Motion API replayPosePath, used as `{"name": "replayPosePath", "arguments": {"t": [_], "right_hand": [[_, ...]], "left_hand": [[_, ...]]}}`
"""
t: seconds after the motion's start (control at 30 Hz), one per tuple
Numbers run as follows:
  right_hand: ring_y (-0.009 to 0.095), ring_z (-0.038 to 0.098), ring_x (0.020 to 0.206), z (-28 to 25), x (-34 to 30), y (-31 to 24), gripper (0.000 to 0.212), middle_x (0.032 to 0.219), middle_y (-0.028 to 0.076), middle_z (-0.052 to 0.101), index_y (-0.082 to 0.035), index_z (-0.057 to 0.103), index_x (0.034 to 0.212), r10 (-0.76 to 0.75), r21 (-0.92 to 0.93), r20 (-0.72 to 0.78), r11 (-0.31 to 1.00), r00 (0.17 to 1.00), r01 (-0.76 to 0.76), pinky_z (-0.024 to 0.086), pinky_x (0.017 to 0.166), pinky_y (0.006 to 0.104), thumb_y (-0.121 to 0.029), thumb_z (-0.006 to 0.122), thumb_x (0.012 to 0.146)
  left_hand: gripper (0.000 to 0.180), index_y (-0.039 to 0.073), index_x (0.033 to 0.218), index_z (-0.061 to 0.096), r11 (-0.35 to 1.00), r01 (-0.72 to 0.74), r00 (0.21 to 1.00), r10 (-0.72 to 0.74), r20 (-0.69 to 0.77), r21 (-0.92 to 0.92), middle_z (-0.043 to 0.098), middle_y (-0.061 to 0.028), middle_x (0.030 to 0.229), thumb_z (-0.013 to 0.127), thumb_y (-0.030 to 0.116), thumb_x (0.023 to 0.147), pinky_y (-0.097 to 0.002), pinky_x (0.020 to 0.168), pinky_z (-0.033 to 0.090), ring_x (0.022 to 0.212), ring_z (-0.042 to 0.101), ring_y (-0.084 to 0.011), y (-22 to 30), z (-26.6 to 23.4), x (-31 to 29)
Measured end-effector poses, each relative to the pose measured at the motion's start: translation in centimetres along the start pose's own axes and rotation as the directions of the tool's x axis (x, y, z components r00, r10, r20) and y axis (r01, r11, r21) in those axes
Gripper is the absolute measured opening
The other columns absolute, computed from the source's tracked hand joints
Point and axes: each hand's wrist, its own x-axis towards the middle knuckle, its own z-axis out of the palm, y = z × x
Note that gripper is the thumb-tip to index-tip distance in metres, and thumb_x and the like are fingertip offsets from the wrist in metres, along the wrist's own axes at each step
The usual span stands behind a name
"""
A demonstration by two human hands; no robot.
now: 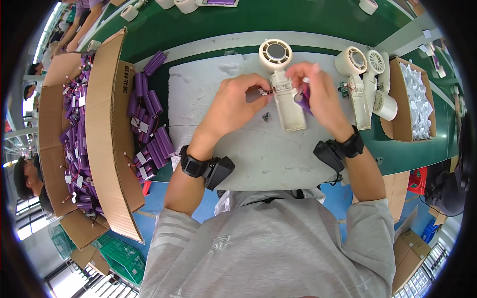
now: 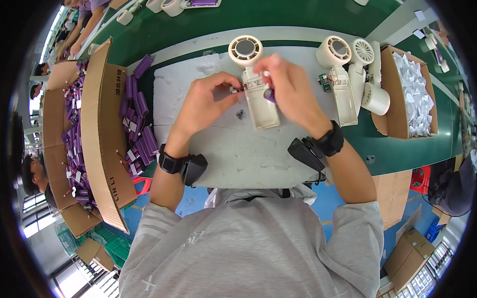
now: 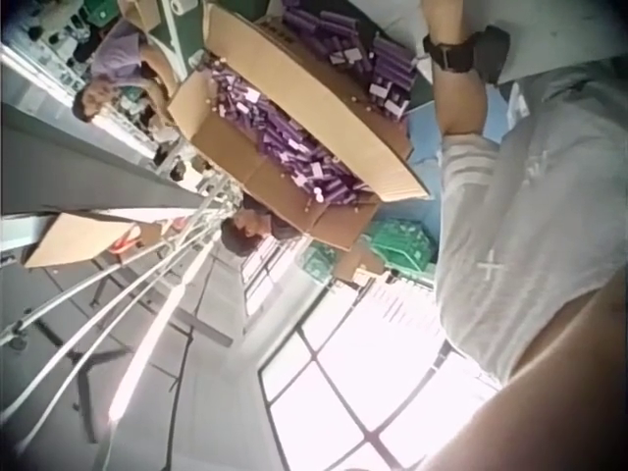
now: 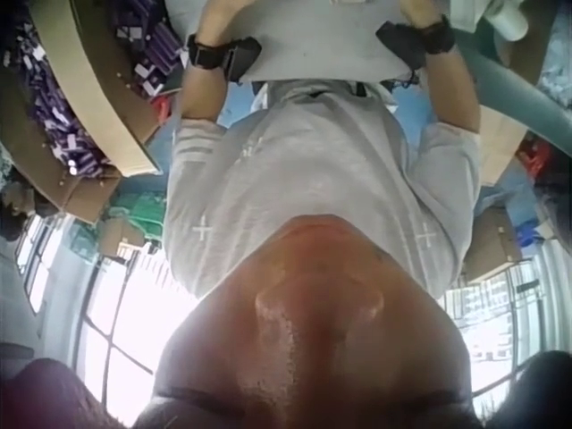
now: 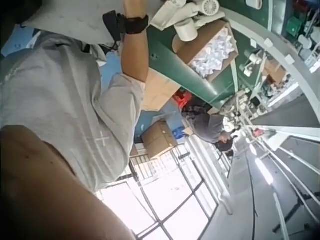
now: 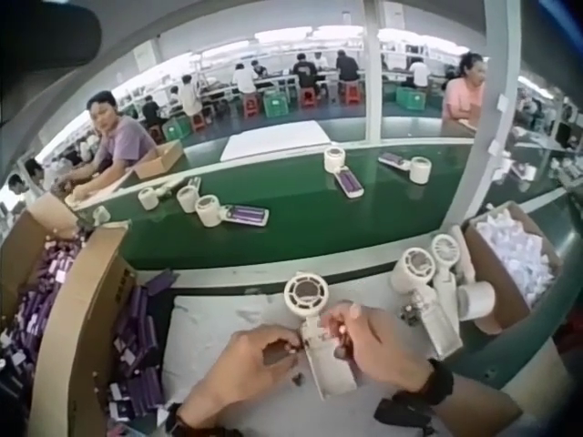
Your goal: The person connects a battery pack to a circuit board inside a fan housing, tests the connection, and fits the battery into the handle. They then remove the battery pack and repeat the assembly process with a second fan.
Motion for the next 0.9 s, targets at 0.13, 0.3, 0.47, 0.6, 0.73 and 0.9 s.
{"name": "replayPosePath", "arguments": {"t": [0.13,0.3,0.47,0.6,0.73,0.9], "right_hand": [[0.012,0.051,0.07,0.6,-0.3,-0.6,0.026,0.084,0.003,0.056,-0.003,0.062,0.105,-0.185,-0.257,0.121,0.943,0.975,0.211,0.041,0.059,0.0259,-0.026,0.06,0.093],[0.015,0.054,0.072,1.5,-0.4,-0.2,0.03,0.091,0.005,0.058,-0.006,0.066,0.102,-0.331,-0.422,0.129,0.835,0.935,0.354,0.044,0.061,0.027,-0.013,0.077,0.074],[0.016,0.056,0.072,1.7,-0.3,0.0,0.027,0.092,0.005,0.06,-0.005,0.066,0.099,-0.306,-0.442,0.142,0.831,0.941,0.337,0.045,0.062,0.0276,-0.009,0.076,0.074],[0.015,0.056,0.068,2.0,-0.2,0.1,0.021,0.088,0.005,0.06,-0.004,0.067,0.094,-0.304,-0.452,0.103,0.834,0.947,0.317,0.045,0.059,0.0271,-0.008,0.075,0.076],[0.015,0.055,0.065,2.4,-0.1,0.3,0.013,0.084,0.005,0.06,-0.002,0.068,0.089,-0.299,-0.462,0.049,0.839,0.953,0.287,0.044,0.057,0.0267,-0.006,0.073,0.078],[0.013,0.054,0.063,2.5,-0.1,0.0,0.006,0.081,0.005,0.06,0.0,0.068,0.083,-0.293,-0.435,0.048,0.855,0.955,0.284,0.042,0.055,0.0256,-0.004,0.07,0.079]], "left_hand": [[0.016,0.0,0.095,0.066,0.996,-0.001,1.0,0.001,0.001,-0.09,0.067,-0.0123,0.079,0.071,0.007,0.082,-0.0307,0.067,0.052,0.068,0.063,-0.0207,0.0,-0.1,-0.1],[0.017,-0.002,0.102,0.066,0.979,0.176,0.98,-0.166,0.106,-0.102,0.069,-0.0057,0.088,0.065,0.011,0.091,-0.0264,0.075,0.049,0.08,0.06,-0.0109,0.5,-0.5,0.1],[0.021,-0.003,0.103,0.066,0.959,0.191,0.978,-0.166,0.13,-0.211,0.068,-0.0038,0.087,0.063,0.015,0.094,-0.0251,0.074,0.047,0.078,0.057,-0.0091,0.2,-0.9,0.0],[0.024,-0.004,0.103,0.067,0.938,0.236,0.968,-0.204,0.145,-0.254,0.068,-0.005,0.085,0.063,0.018,0.094,-0.0257,0.071,0.048,0.076,0.057,-0.0098,0.1,-0.8,0.2],[0.027,-0.005,0.101,0.068,0.935,0.202,0.978,-0.175,0.114,-0.291,0.069,-0.0073,0.081,0.064,0.021,0.093,-0.0272,0.068,0.05,0.072,0.06,-0.0116,-0.3,-0.5,0.3],[0.025,-0.003,0.104,0.068,0.928,0.206,0.977,-0.176,0.121,-0.311,0.069,-0.0074,0.082,0.067,0.017,0.09,-0.0274,0.07,0.051,0.074,0.062,-0.0117,-0.6,-0.6,0.0]]}}
